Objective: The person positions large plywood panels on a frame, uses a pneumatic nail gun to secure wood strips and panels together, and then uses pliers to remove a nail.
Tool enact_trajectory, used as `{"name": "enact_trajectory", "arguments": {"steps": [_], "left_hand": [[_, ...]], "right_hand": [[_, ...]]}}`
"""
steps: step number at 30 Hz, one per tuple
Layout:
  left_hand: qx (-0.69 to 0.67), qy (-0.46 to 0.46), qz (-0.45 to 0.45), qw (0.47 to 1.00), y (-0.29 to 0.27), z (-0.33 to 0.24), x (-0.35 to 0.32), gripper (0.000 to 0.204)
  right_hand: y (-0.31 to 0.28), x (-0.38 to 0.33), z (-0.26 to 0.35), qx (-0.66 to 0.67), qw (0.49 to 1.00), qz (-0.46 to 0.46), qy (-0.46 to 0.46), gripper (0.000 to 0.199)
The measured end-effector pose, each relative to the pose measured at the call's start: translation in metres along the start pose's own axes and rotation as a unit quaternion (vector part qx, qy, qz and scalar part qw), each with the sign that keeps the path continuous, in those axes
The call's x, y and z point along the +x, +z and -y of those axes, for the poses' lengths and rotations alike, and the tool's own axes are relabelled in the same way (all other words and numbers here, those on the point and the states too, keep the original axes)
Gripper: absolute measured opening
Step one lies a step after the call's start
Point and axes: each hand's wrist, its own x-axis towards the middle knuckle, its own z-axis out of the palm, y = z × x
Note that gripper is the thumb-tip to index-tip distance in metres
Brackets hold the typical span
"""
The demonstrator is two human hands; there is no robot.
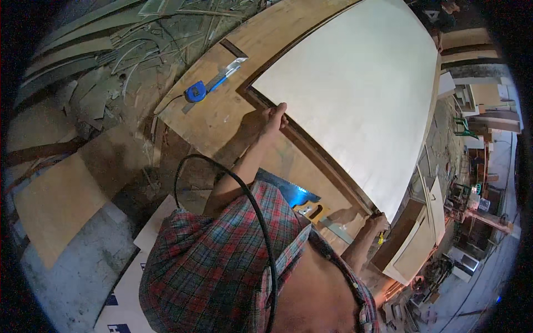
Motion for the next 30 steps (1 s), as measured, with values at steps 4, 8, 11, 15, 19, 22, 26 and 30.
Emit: {"name": "enact_trajectory", "arguments": {"steps": [4, 8, 11, 15, 19, 22, 26, 30], "left_hand": [[0.01, 0.008, 0.076, 0.997, -0.006, -0.02, -0.01, 0.048], [0.203, -0.049, 0.015, 0.978, -0.002, -0.001, 0.0, 0.043], [-0.181, -0.087, 0.049, 0.978, 0.021, 0.026, 0.026, 0.03], [-0.216, -0.052, 0.079, 0.972, 0.028, 0.039, 0.049, 0.026], [-0.203, -0.004, 0.122, 0.972, 0.02, 0.021, 0.044, 0.026], [-0.197, -0.044, 0.113, 0.973, 0.023, 0.003, 0.025, 0.027], [-0.179, 0.006, 0.083, 0.98, 0.032, -0.02, 0.01, 0.026], [-0.169, -0.021, 0.046, 0.984, 0.03, -0.007, 0.012, 0.017]], "right_hand": [[-0.002, -0.012, 0.006, -0.043, 0.996, -0.003, -0.081, 0.024], [0.025, -0.017, 0.025, 0.638, 0.755, 0.089, 0.124, 0.021], [0.04, -0.015, 0.052, 0.746, 0.598, 0.044, 0.289, 0.015], [0.021, -0.038, 0.067, 0.829, 0.475, -0.046, 0.292, 0.014], [-0.035, -0.07, 0.061, 0.76, 0.576, -0.059, 0.294, 0.023], [-0.066, -0.104, 0.06, 0.834, 0.456, -0.035, 0.31, 0.032], [-0.079, -0.159, 0.062, 0.811, 0.482, 0.023, 0.332, 0.036], [-0.076, -0.214, 0.073, 0.752, 0.59, 0.06, 0.288, 0.038]]}}
